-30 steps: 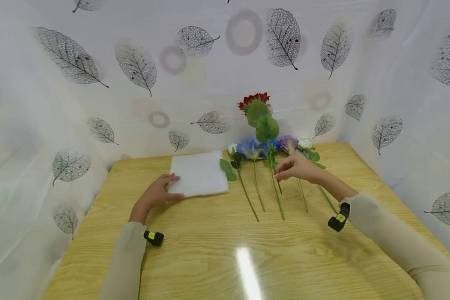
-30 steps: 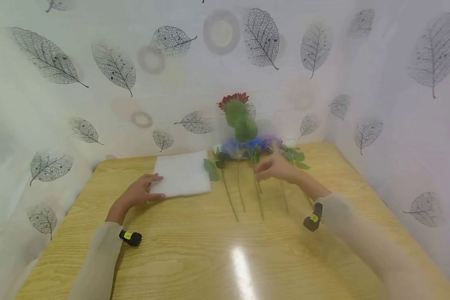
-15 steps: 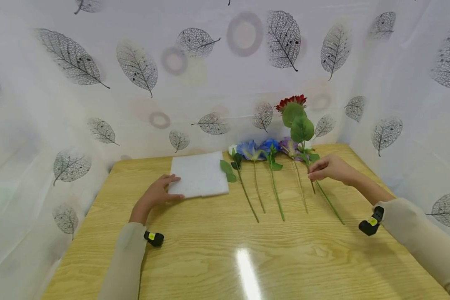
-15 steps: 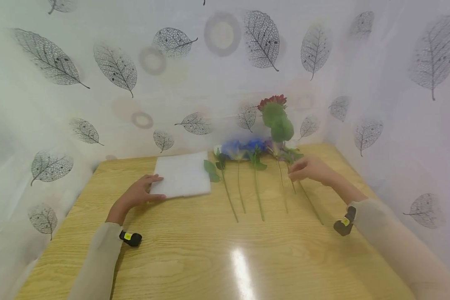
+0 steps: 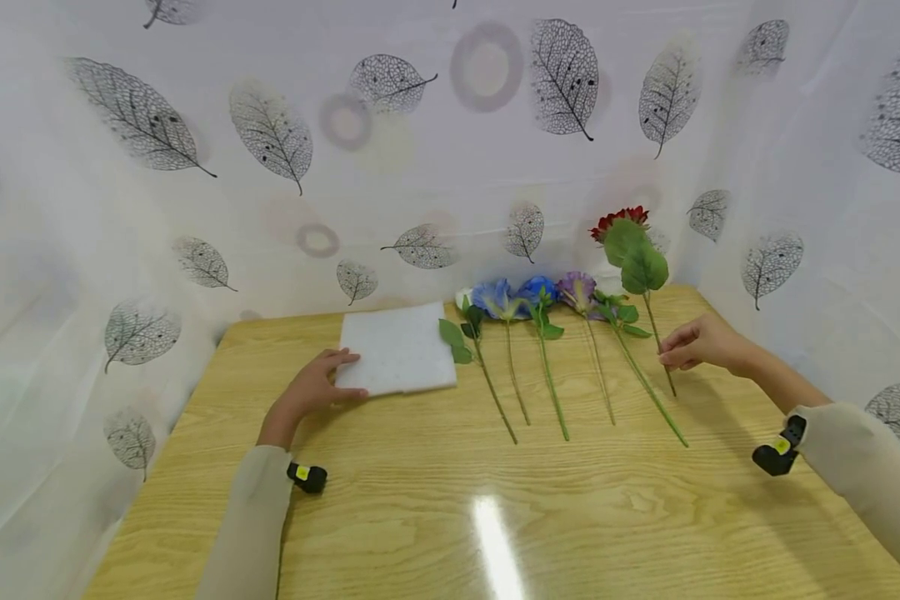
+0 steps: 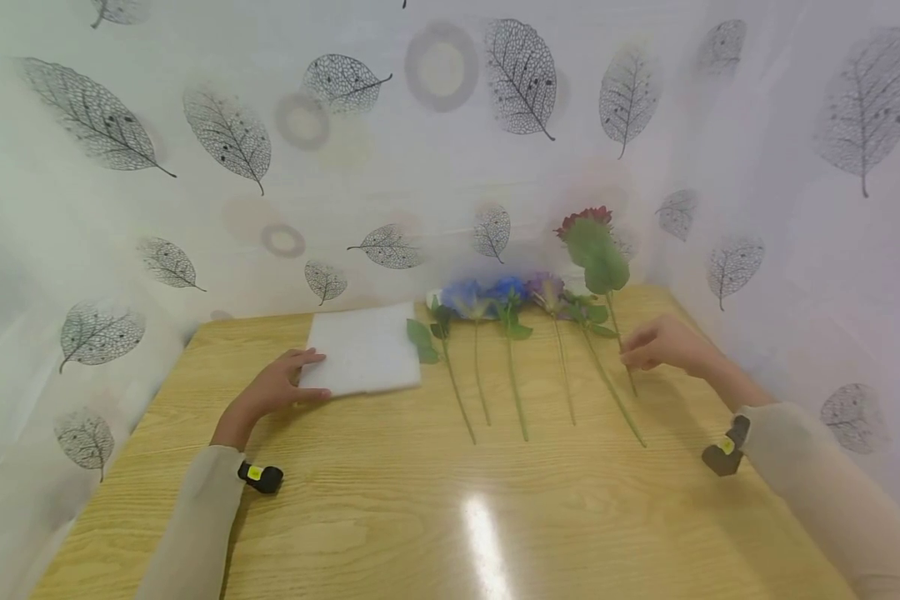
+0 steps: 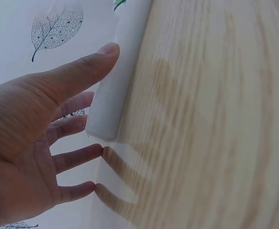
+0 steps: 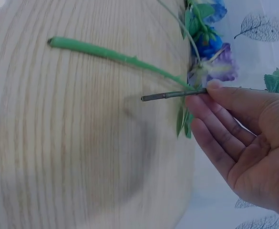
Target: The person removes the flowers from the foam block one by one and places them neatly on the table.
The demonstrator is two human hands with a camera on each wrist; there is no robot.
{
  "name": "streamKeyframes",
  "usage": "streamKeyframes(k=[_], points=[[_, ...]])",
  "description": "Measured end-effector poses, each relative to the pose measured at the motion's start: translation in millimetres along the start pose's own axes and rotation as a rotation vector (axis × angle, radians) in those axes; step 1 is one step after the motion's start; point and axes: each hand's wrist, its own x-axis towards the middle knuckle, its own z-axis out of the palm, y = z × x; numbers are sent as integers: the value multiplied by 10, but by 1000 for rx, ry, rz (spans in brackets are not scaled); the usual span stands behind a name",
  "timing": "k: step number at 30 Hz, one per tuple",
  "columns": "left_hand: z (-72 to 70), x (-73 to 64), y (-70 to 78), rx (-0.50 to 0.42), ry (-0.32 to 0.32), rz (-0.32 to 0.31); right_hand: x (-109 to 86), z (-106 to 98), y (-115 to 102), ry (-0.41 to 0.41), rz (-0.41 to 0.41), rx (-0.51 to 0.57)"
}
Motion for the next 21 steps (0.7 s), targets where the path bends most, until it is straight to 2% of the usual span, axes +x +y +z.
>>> streamKeyframes(k=[7, 21], points=[[-7, -6, 1, 8, 2, 1, -12, -50, 164, -17, 72, 33], [-10, -9, 18, 8, 2, -3, -53, -139, 293, -65, 115, 39]])
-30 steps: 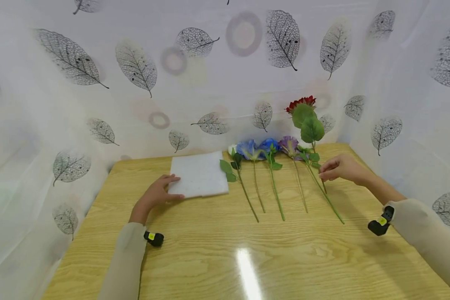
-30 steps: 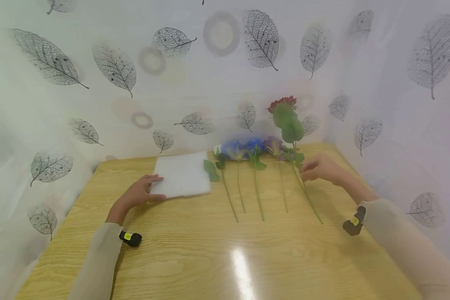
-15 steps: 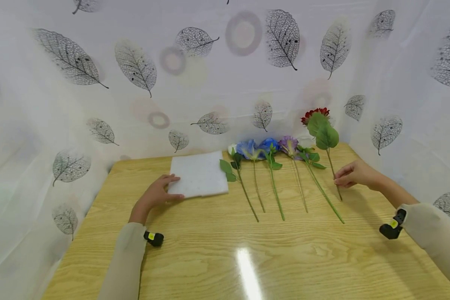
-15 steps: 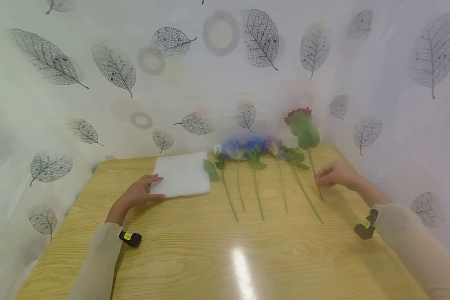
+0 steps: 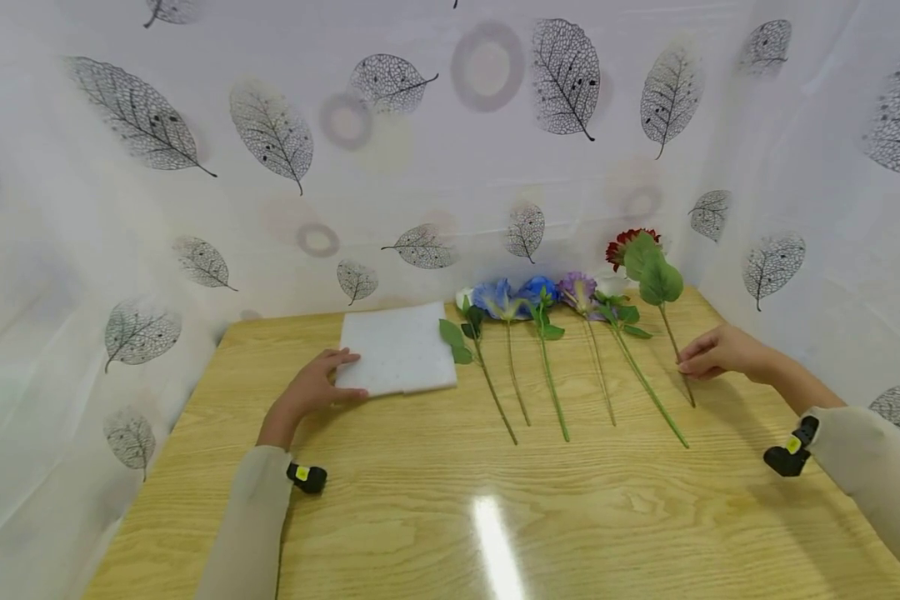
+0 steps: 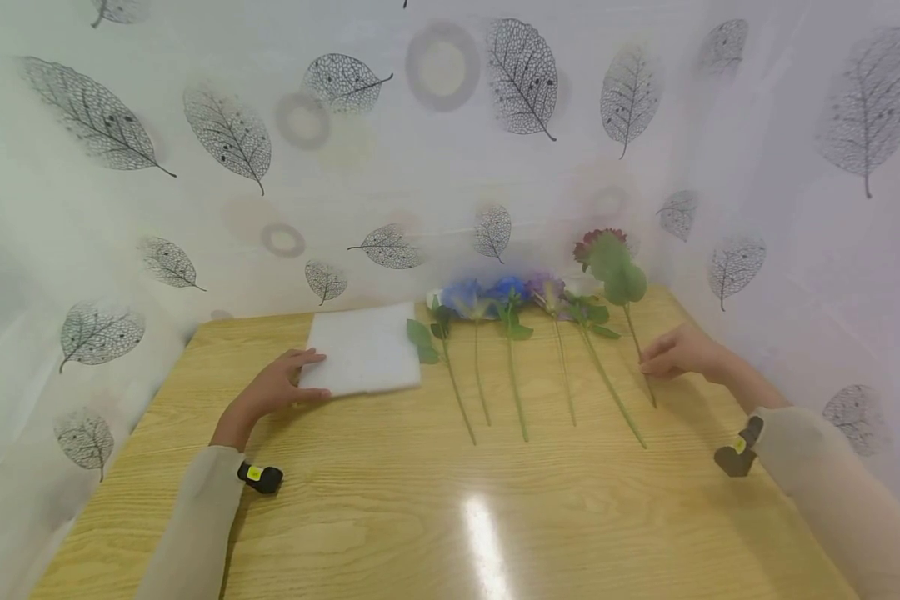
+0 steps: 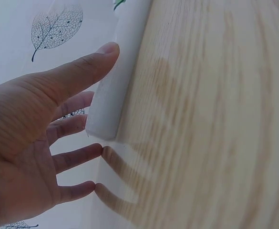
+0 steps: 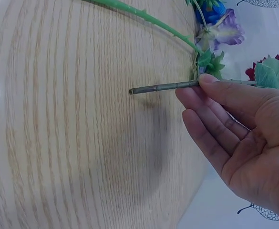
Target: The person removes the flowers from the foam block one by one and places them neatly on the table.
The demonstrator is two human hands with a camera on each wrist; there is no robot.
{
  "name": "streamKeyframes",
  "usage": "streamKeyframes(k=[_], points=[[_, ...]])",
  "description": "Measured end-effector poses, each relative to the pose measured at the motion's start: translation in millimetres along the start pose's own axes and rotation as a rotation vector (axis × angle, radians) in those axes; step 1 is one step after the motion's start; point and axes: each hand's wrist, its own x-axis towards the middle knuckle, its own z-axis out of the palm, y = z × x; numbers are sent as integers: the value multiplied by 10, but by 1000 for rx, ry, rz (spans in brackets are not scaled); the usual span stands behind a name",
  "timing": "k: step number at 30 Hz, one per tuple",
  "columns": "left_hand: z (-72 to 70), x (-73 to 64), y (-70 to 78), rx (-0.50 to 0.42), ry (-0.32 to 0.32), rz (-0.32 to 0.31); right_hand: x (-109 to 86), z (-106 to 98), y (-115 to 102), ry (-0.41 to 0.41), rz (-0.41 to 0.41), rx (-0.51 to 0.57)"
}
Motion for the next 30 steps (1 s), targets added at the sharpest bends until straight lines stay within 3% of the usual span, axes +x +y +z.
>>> streamKeyframes(k=[14, 30], points=[[0, -4, -5, 0, 3, 13, -79, -134, 167, -45, 55, 21], [8, 6, -26, -4, 6, 8, -70, -146, 246, -111, 87, 76]])
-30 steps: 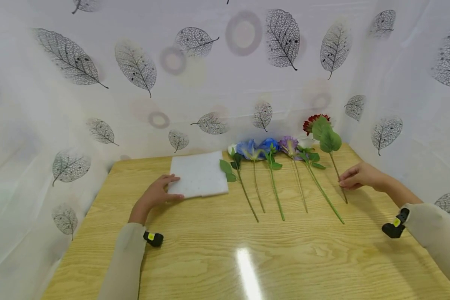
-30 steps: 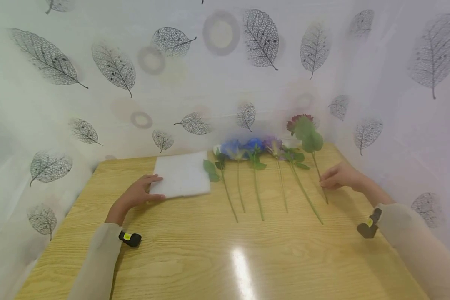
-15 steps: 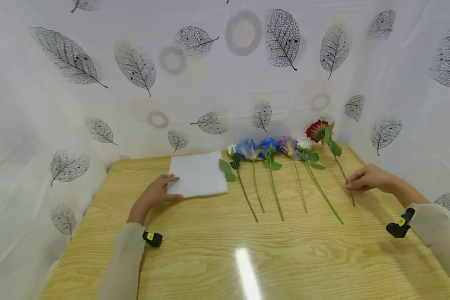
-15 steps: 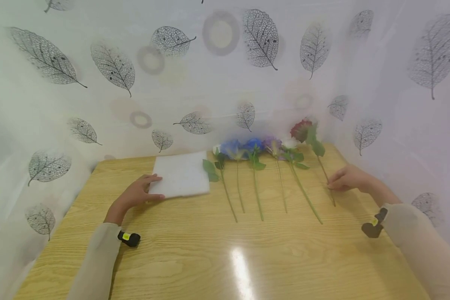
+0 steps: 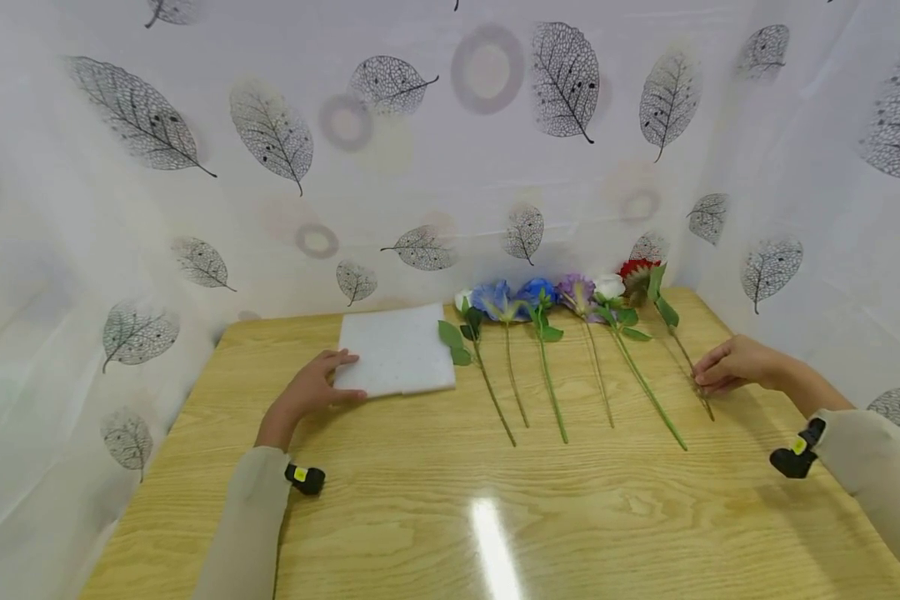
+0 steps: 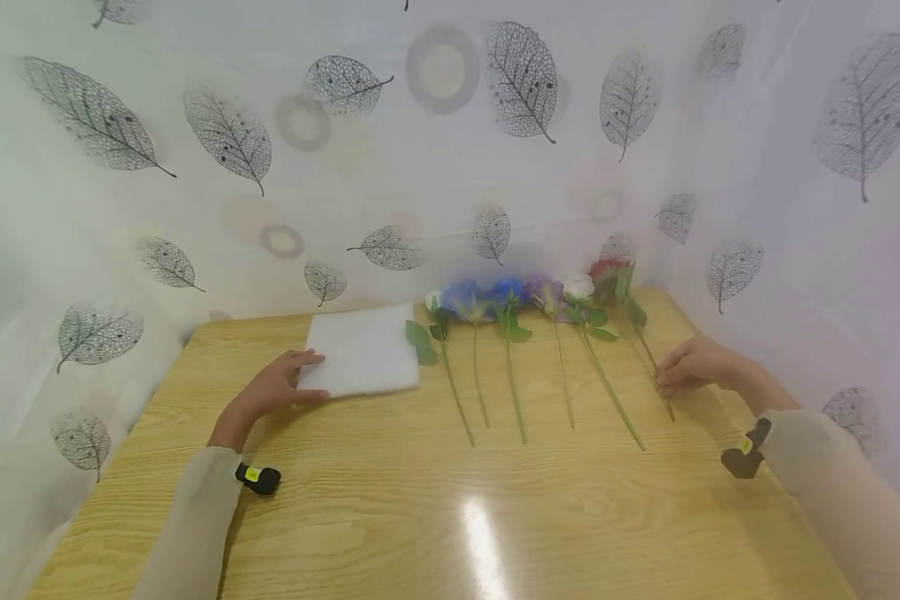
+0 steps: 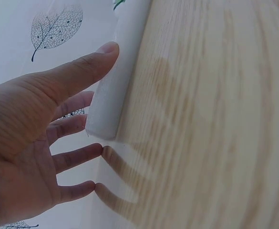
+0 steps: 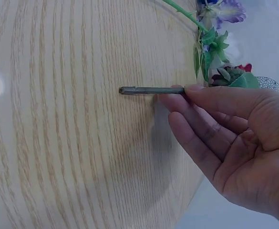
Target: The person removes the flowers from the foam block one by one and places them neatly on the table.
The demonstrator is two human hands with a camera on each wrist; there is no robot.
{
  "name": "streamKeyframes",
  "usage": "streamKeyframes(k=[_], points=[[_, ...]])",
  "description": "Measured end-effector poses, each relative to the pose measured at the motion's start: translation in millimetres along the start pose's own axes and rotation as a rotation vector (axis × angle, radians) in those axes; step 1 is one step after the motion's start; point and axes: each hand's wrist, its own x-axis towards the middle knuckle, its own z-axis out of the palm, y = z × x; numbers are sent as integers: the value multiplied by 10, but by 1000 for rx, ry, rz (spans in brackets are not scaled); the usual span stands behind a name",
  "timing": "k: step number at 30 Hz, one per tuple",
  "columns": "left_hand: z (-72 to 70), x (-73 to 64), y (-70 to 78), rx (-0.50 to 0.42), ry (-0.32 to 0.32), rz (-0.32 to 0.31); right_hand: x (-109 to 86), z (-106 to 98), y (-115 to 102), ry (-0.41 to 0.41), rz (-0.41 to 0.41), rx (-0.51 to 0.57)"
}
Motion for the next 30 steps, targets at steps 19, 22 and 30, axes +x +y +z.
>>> streamKeyframes(k=[19, 22, 30], points=[[-9, -13, 30, -3, -4, -10, 85, 100, -86, -55, 2, 13], [-8, -7, 21, 7, -5, -9, 99, 125, -103, -59, 3, 3], [-7, 7, 10, 1, -11, -9, 139, 195, -127, -73, 6, 0]])
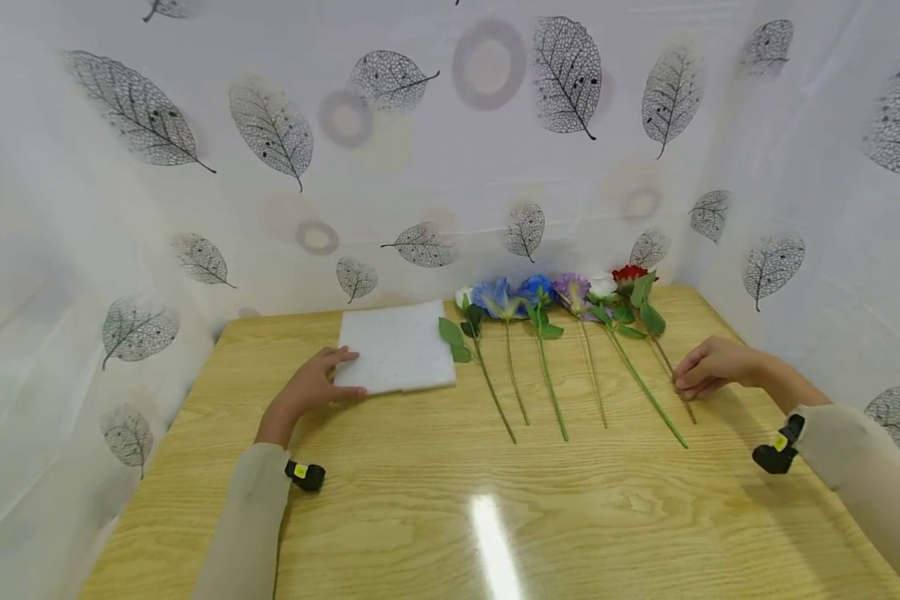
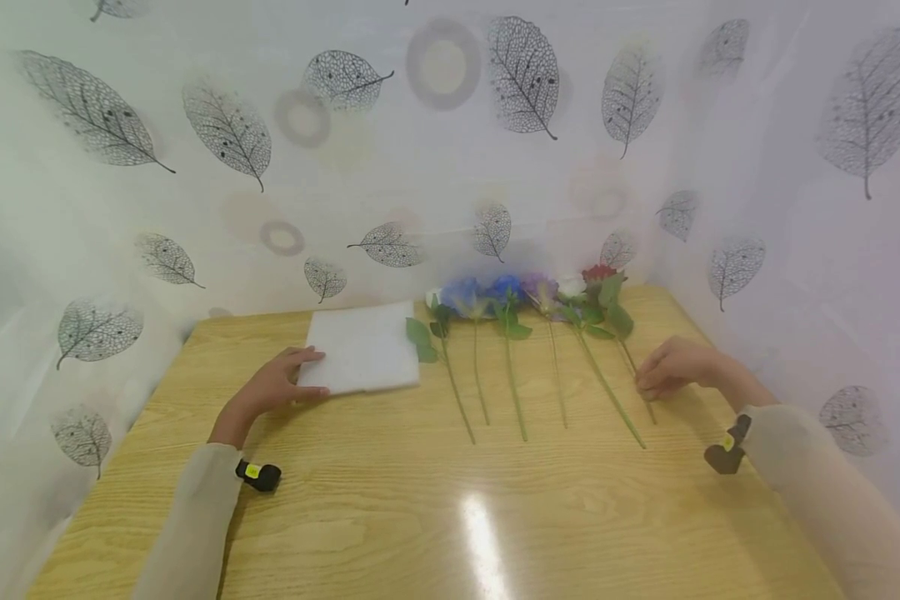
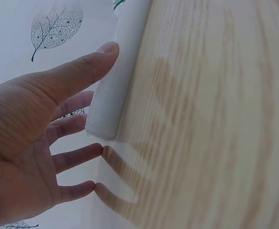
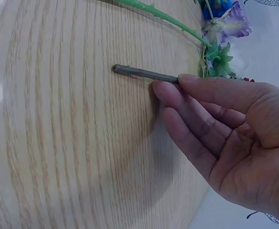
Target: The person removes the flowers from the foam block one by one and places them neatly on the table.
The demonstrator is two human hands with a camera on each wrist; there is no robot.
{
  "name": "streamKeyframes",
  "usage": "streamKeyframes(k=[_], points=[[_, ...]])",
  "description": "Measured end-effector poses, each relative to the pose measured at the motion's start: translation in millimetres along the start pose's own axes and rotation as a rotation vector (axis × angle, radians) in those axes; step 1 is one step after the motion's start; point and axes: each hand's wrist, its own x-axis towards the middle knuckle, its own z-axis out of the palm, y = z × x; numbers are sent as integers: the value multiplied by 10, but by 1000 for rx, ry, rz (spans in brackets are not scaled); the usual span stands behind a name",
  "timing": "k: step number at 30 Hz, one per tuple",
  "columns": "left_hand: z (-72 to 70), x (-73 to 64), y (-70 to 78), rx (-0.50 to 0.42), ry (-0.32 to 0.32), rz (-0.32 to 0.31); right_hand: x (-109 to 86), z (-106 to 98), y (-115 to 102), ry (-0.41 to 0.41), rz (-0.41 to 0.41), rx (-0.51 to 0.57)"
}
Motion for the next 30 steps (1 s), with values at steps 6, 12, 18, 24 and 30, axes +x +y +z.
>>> streamKeyframes(k=[6, 12, 18, 24, 30], points=[[-2, 2, 4, -3, 2, -4, 16, 11, -26, -25, 7, -7], [-8, -14, 8, -8, -6, 3, 15, -12, -21, -53, 10, -12], [-4, -9, 2, -3, -5, 3, 30, -25, -10, -64, 9, -10], [1, -6, 8, -3, -1, -8, 32, -17, -15, -78, 22, 11], [3, -3, 15, -10, 1, -10, 13, -14, -49, -101, 17, 12]])
